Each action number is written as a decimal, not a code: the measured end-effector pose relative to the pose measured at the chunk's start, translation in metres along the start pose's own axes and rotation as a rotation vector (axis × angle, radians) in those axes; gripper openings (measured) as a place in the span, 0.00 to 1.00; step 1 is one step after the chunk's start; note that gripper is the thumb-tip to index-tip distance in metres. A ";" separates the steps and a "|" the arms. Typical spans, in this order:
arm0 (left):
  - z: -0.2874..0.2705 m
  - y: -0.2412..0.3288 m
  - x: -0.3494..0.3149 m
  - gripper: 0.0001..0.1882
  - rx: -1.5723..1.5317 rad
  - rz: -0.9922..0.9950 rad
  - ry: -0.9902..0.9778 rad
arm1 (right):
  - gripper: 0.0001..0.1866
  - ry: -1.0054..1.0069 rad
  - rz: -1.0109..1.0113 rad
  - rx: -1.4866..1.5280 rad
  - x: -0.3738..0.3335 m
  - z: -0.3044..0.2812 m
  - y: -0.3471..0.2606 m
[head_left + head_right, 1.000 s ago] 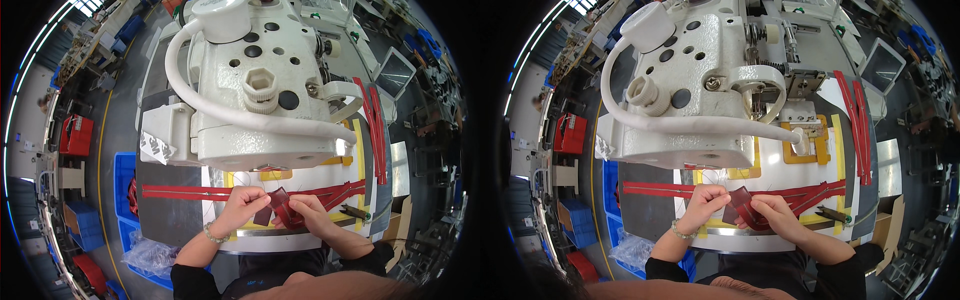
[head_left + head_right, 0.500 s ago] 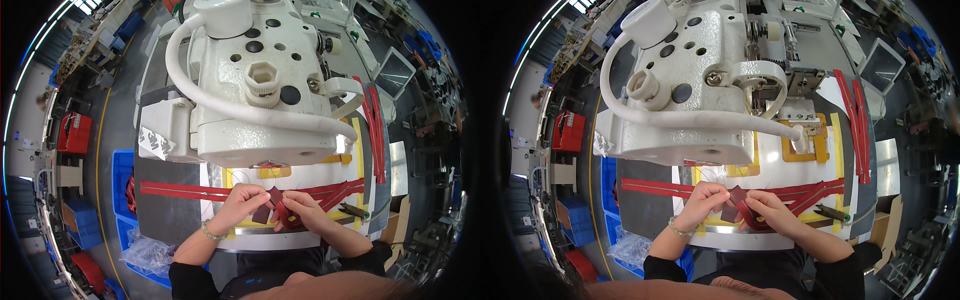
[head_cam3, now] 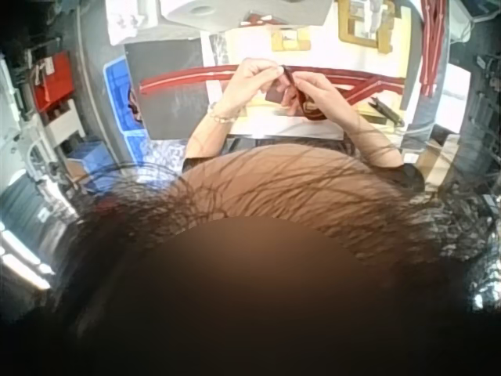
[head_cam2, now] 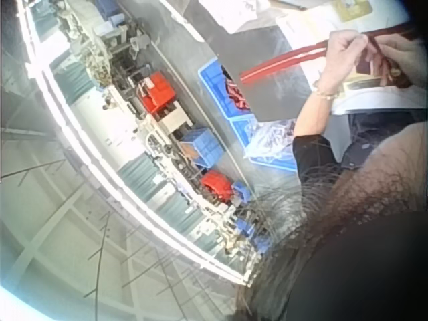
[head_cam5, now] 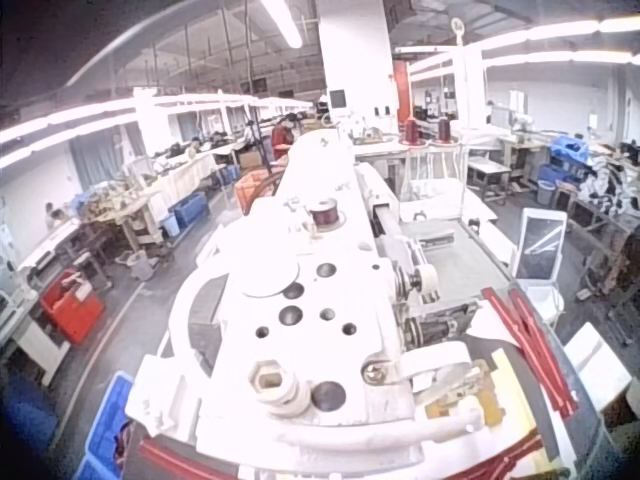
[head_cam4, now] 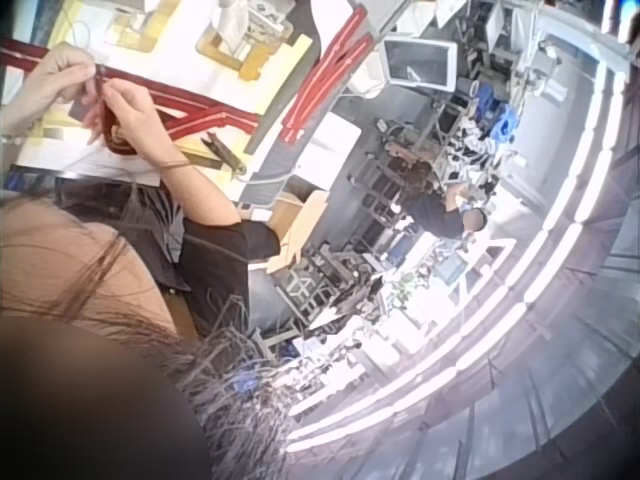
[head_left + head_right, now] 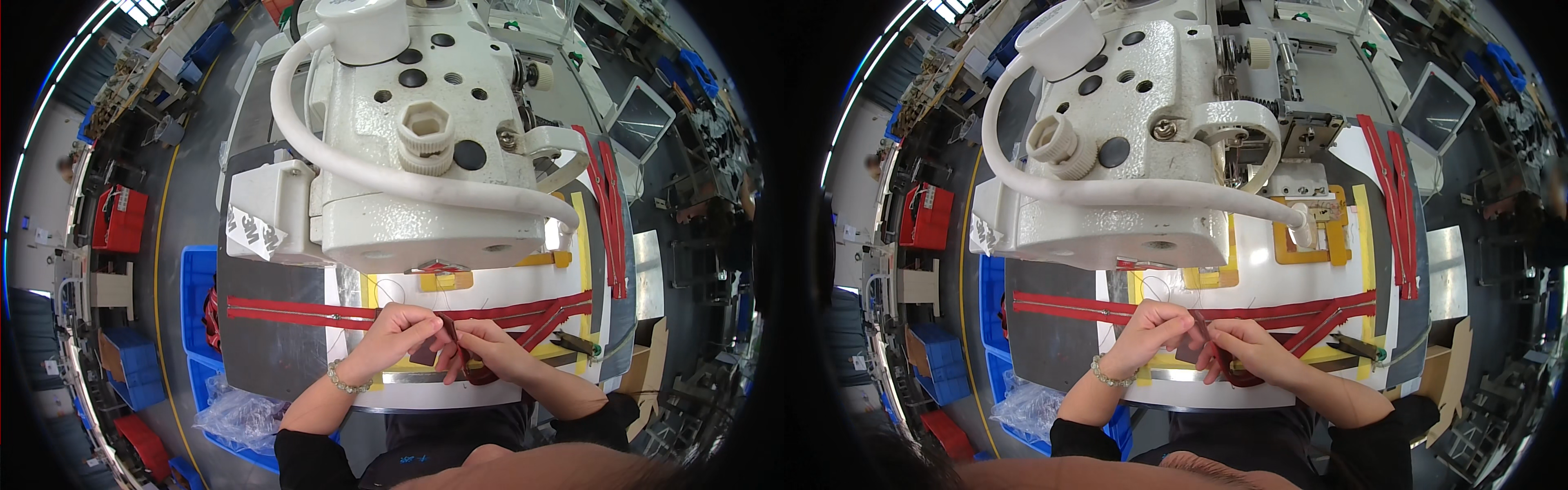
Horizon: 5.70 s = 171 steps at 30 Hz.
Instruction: The recorder is assembling red zipper components with small leather or fabric tabs and then using an industrial sewing machine to stitch them.
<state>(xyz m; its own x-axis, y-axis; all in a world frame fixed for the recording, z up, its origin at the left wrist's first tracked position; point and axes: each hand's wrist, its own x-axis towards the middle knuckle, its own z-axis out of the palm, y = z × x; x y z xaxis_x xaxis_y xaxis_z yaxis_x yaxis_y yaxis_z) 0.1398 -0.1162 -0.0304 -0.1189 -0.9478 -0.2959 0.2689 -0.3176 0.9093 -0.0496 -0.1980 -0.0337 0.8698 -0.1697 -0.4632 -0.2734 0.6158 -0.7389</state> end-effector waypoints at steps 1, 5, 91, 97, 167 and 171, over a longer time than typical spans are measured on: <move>0.000 0.000 0.000 0.14 0.010 0.005 -0.008 | 0.17 0.004 -0.004 0.003 0.000 0.000 0.000; 0.002 0.005 0.000 0.14 0.028 0.000 -0.012 | 0.14 -0.006 -0.030 0.042 0.000 -0.002 0.004; 0.010 0.007 -0.005 0.09 0.205 0.294 0.319 | 0.12 0.162 -0.224 -0.053 -0.015 0.011 -0.001; 0.000 0.016 -0.003 0.10 0.588 0.419 0.167 | 0.13 0.175 -0.231 -0.038 -0.016 0.011 -0.002; 0.004 0.007 -0.005 0.18 0.889 0.659 0.195 | 0.11 0.435 -1.205 -1.247 -0.013 -0.001 0.004; 0.008 0.008 -0.004 0.09 0.691 0.527 0.289 | 0.16 0.465 -0.703 -0.844 -0.025 0.013 -0.007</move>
<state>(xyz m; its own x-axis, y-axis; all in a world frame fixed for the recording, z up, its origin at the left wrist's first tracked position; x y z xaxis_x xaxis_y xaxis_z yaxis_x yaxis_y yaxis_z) 0.1349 -0.1142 -0.0198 0.1256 -0.9650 0.2304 -0.4222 0.1581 0.8926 -0.0641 -0.1882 -0.0110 0.7523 -0.6372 0.1672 -0.1320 -0.3945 -0.9094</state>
